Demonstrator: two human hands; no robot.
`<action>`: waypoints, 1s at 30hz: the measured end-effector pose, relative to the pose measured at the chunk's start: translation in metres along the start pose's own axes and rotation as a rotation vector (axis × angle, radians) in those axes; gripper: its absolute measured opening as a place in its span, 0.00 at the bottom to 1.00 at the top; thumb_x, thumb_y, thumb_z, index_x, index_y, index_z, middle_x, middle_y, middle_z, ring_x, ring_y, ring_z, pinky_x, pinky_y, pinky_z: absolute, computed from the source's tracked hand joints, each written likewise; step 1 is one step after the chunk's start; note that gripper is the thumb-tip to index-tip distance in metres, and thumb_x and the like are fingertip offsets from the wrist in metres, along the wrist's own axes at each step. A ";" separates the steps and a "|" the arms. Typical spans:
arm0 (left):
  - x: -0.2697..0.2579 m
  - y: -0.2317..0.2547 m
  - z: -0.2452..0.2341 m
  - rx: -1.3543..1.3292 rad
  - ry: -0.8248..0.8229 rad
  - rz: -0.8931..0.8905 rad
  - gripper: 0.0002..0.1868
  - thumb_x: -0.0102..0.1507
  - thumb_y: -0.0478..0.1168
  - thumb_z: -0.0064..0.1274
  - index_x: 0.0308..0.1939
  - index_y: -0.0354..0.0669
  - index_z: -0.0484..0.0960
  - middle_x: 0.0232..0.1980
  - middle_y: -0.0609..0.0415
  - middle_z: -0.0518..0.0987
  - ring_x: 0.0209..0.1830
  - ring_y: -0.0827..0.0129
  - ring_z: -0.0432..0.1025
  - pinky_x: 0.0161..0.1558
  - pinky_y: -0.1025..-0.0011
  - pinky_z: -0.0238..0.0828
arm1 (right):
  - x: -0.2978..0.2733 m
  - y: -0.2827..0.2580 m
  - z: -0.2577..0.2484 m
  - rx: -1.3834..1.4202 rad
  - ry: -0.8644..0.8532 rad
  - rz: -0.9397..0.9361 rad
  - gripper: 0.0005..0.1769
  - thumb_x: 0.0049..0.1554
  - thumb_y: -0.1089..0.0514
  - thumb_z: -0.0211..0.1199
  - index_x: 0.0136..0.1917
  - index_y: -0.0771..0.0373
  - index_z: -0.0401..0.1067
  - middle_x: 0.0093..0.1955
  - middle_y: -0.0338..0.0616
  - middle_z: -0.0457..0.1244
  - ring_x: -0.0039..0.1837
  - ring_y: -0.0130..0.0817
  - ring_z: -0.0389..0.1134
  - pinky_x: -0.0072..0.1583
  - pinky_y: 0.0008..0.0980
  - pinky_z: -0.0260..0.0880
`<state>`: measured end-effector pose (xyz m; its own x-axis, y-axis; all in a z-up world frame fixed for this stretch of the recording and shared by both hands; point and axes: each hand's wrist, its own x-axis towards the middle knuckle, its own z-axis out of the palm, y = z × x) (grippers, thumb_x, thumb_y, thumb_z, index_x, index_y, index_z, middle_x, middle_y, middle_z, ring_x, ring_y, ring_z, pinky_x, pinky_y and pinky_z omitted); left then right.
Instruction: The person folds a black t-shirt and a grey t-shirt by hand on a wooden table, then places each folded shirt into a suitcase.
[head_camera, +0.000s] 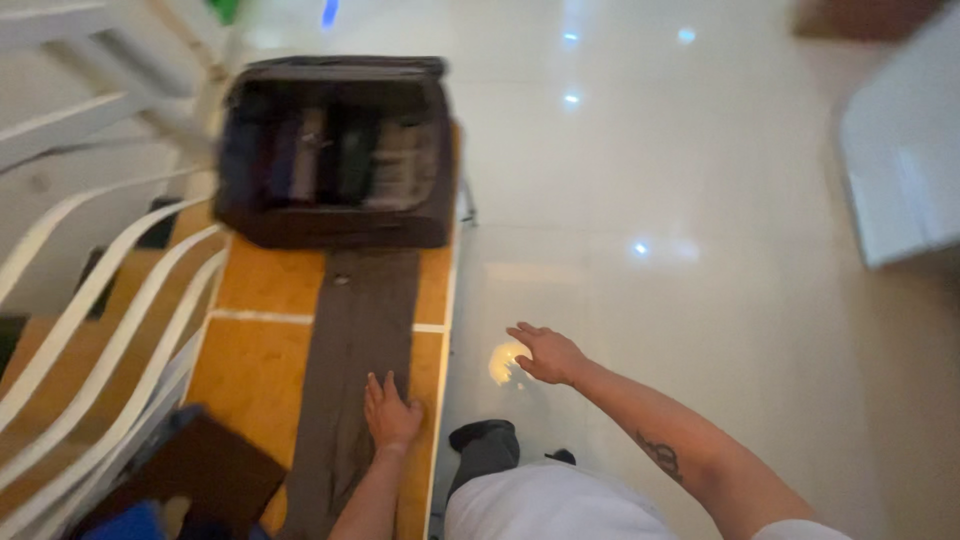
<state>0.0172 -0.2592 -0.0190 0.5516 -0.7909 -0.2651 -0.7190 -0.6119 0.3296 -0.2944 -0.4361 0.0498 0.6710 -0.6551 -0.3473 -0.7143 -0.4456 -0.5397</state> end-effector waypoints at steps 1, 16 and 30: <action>-0.004 -0.009 -0.002 -0.013 0.050 -0.010 0.44 0.57 0.47 0.57 0.75 0.46 0.60 0.82 0.40 0.48 0.82 0.46 0.44 0.77 0.52 0.42 | 0.011 -0.007 -0.001 -0.022 -0.033 0.002 0.38 0.59 0.47 0.58 0.80 0.49 0.52 0.82 0.46 0.48 0.75 0.53 0.57 0.70 0.48 0.61; -0.086 -0.111 -0.026 -0.056 0.175 -0.391 0.49 0.62 0.58 0.51 0.79 0.42 0.46 0.82 0.39 0.42 0.83 0.44 0.36 0.77 0.46 0.32 | 0.248 -0.085 0.033 -0.316 -0.115 -0.432 0.32 0.60 0.43 0.58 0.74 0.53 0.63 0.79 0.53 0.55 0.72 0.54 0.64 0.72 0.45 0.65; -0.153 -0.109 -0.003 -0.034 0.068 -0.817 0.48 0.65 0.65 0.43 0.80 0.50 0.42 0.83 0.41 0.39 0.84 0.46 0.34 0.78 0.45 0.28 | 0.377 -0.147 0.030 -0.549 -0.062 -0.486 0.47 0.58 0.36 0.59 0.80 0.59 0.50 0.81 0.56 0.50 0.76 0.59 0.57 0.73 0.50 0.59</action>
<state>0.0129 -0.0717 -0.0116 0.9210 -0.0933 -0.3783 -0.0663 -0.9943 0.0838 0.0696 -0.5996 -0.0252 0.9357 -0.2770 -0.2183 -0.3188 -0.9290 -0.1878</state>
